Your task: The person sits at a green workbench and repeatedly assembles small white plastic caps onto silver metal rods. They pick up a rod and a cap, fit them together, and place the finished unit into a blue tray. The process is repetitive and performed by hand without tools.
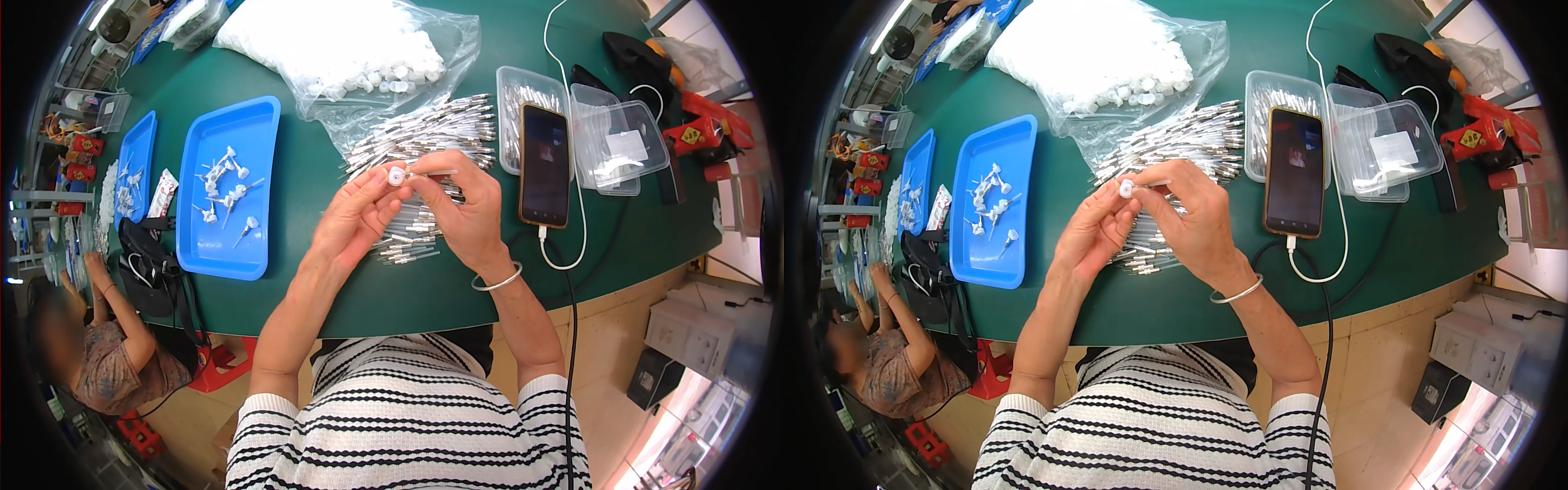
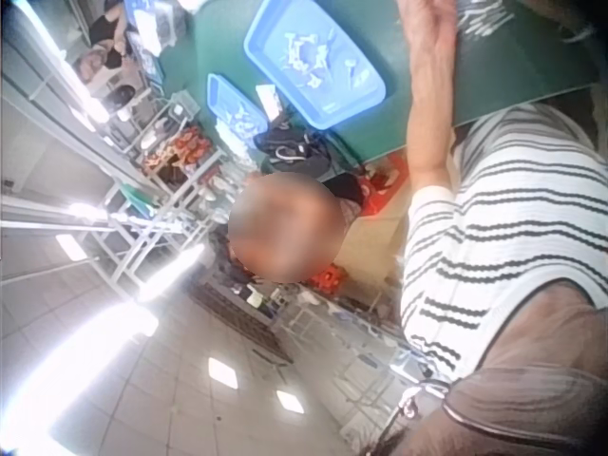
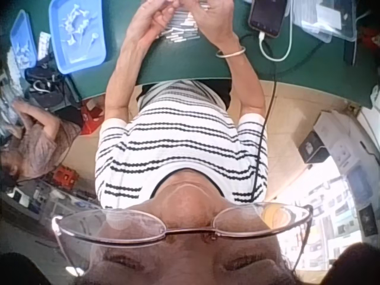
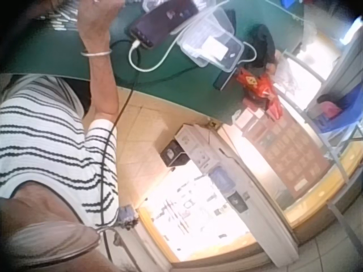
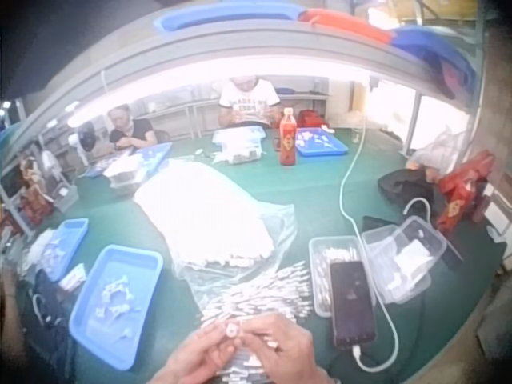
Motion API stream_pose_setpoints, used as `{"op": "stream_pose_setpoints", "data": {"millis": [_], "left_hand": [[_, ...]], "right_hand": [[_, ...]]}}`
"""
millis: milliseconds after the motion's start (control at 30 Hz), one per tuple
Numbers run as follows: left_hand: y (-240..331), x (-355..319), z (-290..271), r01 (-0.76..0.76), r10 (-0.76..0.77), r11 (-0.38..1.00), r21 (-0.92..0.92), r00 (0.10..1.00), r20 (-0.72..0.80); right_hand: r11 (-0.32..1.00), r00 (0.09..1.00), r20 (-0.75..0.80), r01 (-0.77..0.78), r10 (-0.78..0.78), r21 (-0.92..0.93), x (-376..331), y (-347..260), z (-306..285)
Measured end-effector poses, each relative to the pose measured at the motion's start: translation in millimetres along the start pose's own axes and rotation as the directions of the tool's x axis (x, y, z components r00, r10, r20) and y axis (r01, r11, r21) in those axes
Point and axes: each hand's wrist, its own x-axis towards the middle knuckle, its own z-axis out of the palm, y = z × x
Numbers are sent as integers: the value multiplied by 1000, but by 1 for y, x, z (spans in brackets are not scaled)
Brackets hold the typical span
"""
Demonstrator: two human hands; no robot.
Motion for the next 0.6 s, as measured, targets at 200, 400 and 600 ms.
{"op": "stream_pose_setpoints", "data": {"millis": [200, 400, 600], "left_hand": [[0, 0, 0, 7, -7, 1000, -7, 1000, 16], [-1, 0, 1, -5, 5, 1000, 20, 1000, 12], [0, -1, 1, -34, 33, 996, 85, 999, 7]], "right_hand": [[998, 999, -12, -51, 52, 34, -1, -2, 1], [999, 999, -9, -41, 41, 2, -3, -2, 1], [1000, 1000, 17, -10, 10, -7, -1, -1, -1]]}}
